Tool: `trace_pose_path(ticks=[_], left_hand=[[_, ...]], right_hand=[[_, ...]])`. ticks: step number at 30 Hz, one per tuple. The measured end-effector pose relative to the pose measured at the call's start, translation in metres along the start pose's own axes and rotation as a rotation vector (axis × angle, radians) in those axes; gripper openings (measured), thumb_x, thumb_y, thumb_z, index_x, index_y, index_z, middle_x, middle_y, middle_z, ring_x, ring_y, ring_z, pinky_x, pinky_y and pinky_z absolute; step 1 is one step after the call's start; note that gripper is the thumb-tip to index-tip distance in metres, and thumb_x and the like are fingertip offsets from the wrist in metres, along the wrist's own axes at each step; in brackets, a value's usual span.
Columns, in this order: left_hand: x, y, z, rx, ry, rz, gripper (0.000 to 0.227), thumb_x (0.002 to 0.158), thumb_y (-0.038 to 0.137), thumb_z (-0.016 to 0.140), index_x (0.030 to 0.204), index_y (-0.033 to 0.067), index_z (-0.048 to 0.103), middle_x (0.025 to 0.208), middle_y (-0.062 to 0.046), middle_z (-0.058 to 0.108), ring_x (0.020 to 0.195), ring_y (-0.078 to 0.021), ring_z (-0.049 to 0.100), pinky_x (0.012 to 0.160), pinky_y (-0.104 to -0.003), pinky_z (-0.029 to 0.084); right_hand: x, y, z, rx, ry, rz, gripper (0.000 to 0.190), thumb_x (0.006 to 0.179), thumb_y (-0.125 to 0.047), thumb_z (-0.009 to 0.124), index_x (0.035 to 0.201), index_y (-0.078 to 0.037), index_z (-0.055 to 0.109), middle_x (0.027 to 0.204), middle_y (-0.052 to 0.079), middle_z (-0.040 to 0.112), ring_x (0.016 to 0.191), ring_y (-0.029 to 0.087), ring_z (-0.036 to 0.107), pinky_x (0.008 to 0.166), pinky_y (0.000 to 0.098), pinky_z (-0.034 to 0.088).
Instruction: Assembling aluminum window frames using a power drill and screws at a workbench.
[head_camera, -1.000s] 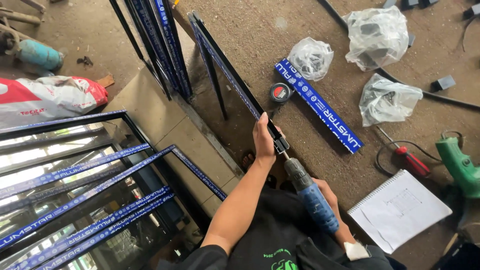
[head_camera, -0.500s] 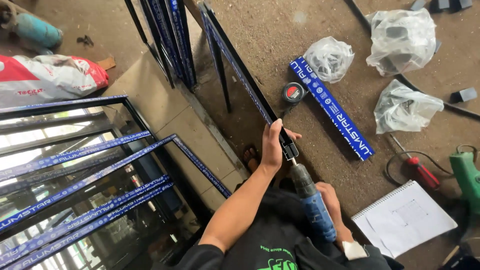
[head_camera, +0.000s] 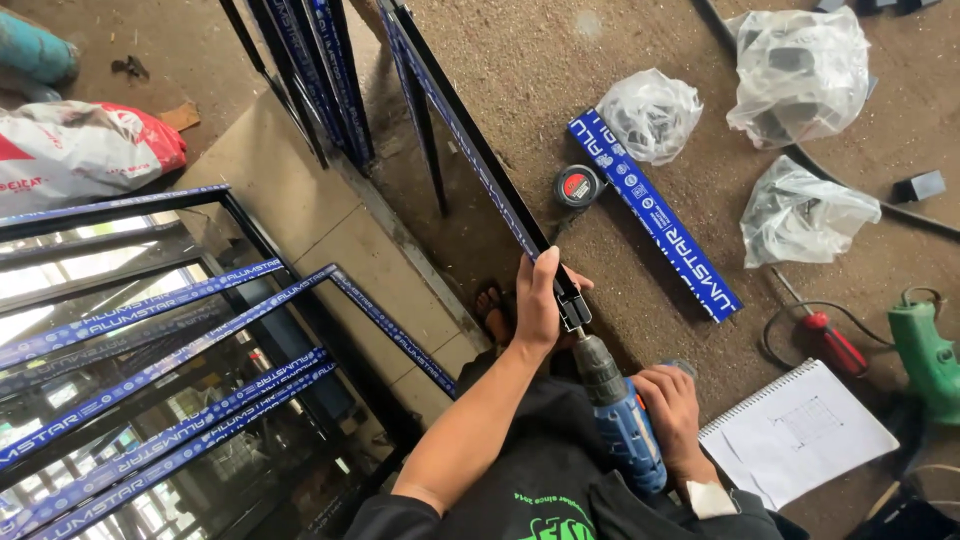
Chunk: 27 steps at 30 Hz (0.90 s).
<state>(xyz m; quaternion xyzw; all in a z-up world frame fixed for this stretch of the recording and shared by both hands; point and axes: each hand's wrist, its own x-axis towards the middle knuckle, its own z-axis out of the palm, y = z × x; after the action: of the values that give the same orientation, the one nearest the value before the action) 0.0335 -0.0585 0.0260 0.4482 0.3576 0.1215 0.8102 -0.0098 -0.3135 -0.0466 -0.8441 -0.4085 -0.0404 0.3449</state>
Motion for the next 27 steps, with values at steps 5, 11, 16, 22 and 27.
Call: trace_pose_path(ticks=[5, 11, 16, 22, 27], left_hand=[[0.0, -0.007, -0.003, -0.03, 0.011, -0.018, 0.032, 0.098, 0.04, 0.056, 0.103, 0.0079, 0.052, 0.062, -0.006, 0.06, 0.065, -0.0278, 0.071, 0.068, -0.04, 0.056], [-0.004, -0.006, -0.003, -0.021, 0.036, -0.037, 0.037, 0.097, 0.04, 0.055, 0.11, 0.0059, 0.052, 0.062, -0.009, 0.059, 0.067, -0.0293, 0.071, 0.071, -0.039, 0.056], [-0.005, -0.008, -0.014, 0.024, -0.098, -0.071, 0.048, 0.101, 0.052, 0.047, 0.124, 0.0103, 0.05, 0.082, -0.015, 0.072, 0.061, -0.0199, 0.063, 0.057, -0.034, 0.055], [-0.014, -0.024, -0.021, 0.089, -0.083, 0.12, 0.03, 0.096, 0.032, 0.064, 0.117, 0.0135, 0.051, 0.083, 0.001, 0.049, 0.067, -0.0122, 0.047, 0.064, -0.031, 0.043], [-0.004, -0.02, -0.011, 0.073, -0.058, 0.102, 0.031, 0.095, 0.035, 0.062, 0.114, 0.0124, 0.052, 0.086, -0.003, 0.053, 0.071, -0.016, 0.054, 0.063, -0.033, 0.049]], right_hand=[[0.011, -0.008, -0.011, -0.034, -0.006, -0.021, 0.018, 0.105, -0.016, 0.052, 0.107, -0.006, 0.066, 0.104, 0.012, 0.067, 0.1, 0.031, 0.063, 0.092, 0.0466, 0.045], [0.012, -0.01, -0.015, -0.069, -0.005, -0.05, 0.014, 0.104, -0.015, 0.055, 0.108, -0.007, 0.066, 0.104, 0.011, 0.067, 0.099, 0.03, 0.064, 0.093, 0.048, 0.047], [0.006, -0.007, -0.017, -0.132, -0.021, -0.02, 0.03, 0.105, -0.019, 0.055, 0.132, -0.009, 0.064, 0.114, 0.009, 0.067, 0.108, 0.027, 0.062, 0.104, 0.0474, 0.043], [0.022, -0.022, -0.027, -0.047, -0.034, -0.075, 0.03, 0.108, -0.015, 0.048, 0.131, -0.003, 0.063, 0.116, 0.015, 0.068, 0.106, 0.028, 0.067, 0.107, 0.0511, 0.046], [0.026, -0.038, -0.041, -0.289, 0.031, -0.03, 0.029, 0.108, -0.013, 0.053, 0.133, -0.011, 0.067, 0.111, 0.008, 0.066, 0.103, 0.022, 0.066, 0.109, 0.0443, 0.036]])
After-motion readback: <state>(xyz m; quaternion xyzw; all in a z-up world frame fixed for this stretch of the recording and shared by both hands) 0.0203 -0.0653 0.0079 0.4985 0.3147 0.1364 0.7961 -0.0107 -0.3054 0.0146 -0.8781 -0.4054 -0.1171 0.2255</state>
